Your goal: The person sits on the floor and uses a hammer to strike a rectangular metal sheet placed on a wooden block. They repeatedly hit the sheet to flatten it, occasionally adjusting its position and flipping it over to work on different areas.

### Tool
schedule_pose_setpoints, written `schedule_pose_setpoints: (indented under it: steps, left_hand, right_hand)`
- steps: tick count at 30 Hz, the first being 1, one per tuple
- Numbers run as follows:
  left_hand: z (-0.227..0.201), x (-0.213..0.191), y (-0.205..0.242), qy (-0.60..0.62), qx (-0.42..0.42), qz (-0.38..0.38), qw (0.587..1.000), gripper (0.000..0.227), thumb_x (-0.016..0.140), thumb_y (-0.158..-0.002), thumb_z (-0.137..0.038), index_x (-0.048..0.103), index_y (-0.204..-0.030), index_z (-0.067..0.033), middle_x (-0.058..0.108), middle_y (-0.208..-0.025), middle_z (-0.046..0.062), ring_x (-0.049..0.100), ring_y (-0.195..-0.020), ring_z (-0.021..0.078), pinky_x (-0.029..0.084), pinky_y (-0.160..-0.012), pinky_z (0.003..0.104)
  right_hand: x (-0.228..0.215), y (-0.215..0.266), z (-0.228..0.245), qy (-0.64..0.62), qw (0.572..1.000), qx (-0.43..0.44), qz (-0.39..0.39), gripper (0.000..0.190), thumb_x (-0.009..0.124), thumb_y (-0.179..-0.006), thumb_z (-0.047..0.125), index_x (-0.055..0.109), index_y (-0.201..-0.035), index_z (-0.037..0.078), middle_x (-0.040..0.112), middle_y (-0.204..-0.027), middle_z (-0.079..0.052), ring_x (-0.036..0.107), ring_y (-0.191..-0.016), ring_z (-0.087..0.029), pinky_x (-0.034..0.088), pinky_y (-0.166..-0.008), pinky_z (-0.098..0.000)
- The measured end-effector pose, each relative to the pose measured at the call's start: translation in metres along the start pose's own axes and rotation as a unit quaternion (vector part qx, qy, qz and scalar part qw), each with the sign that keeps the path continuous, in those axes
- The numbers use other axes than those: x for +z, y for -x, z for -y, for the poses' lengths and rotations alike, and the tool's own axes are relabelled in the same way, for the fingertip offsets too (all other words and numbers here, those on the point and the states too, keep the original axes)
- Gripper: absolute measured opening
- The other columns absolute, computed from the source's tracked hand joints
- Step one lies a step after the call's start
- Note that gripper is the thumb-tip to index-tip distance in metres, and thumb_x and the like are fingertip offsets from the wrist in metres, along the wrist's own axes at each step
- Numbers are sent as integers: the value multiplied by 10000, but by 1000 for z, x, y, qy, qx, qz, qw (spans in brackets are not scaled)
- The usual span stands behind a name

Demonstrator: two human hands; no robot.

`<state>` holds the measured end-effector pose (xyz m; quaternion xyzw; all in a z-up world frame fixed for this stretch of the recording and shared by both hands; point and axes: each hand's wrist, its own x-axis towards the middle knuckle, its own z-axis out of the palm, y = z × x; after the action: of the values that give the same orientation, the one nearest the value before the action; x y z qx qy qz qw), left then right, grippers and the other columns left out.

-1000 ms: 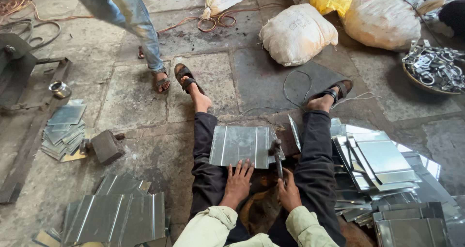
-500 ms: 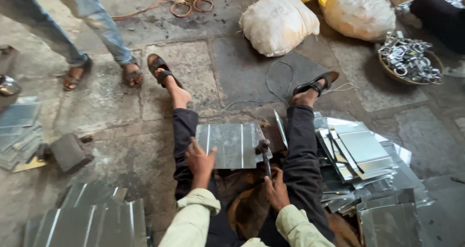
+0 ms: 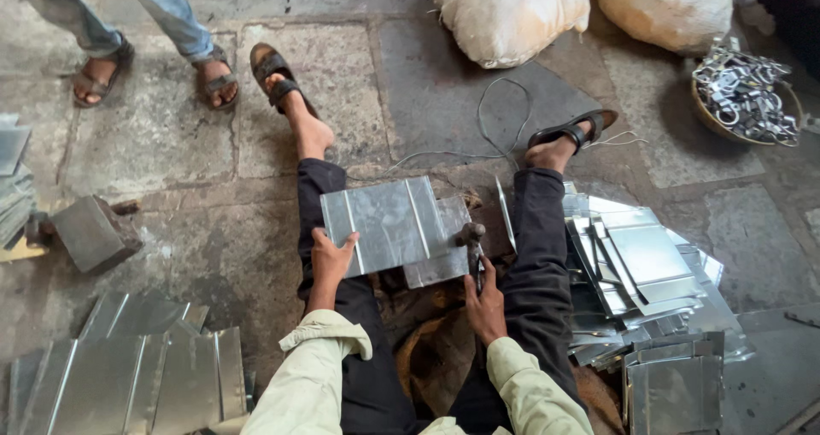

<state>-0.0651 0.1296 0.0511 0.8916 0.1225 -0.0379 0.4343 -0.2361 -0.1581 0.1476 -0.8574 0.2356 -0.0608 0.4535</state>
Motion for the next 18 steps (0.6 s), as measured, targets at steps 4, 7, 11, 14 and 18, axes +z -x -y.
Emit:
schedule_pose_setpoints:
  steps: [4, 7, 11, 14, 18]
  left_hand:
    - [-8, -6, 7, 96, 32, 41, 994, 672, 761, -871, -305, 390, -1357, -26, 684, -1126, 272, 724, -970, 416, 576, -762, 496]
    - [-7, 8, 12, 146, 51, 20, 988, 602, 702, -932, -227, 399, -1418, -41, 704, -1146, 275, 724, -1008, 414, 570, -802, 486]
    - [-2, 12, 27, 141, 48, -28, 988, 576, 723, -910, -222, 442, -1381, -46, 724, -1146, 270, 733, -1020, 413, 577, -818, 485]
    - [-4, 1, 40, 108, 44, -42, 992, 703, 847, -818, -340, 448, -1307, -28, 734, -1073, 264, 731, -966, 432, 580, -788, 495]
    - [-16, -4, 41, -27, 43, -42, 998, 931, 906, -708, -590, 441, -1250, 7, 723, -971, 259, 733, -883, 433, 591, -699, 498]
  right_hand:
    - [5, 5, 0, 36, 998, -50, -3, 587, 607, -1004, 218, 392, -1548, 162, 706, -1089, -242, 696, -961, -435, 533, -803, -467]
    - [7, 8, -3, 43, 987, -150, -34, 569, 617, -1011, 176, 416, -1538, 100, 663, -1258, -297, 658, -1113, -460, 530, -859, -448]
    - [3, 15, -5, 25, 996, -88, -23, 589, 588, -999, 146, 411, -1559, 112, 674, -1255, -262, 689, -1098, -402, 534, -871, -410]
    - [6, 17, -12, 48, 996, -75, -15, 585, 602, -995, 124, 440, -1558, 137, 698, -1101, -228, 701, -955, -365, 542, -839, -382]
    - [4, 24, -16, 75, 989, -128, -10, 586, 627, -994, 73, 449, -1551, 117, 693, -964, -191, 661, -802, -302, 528, -737, -375]
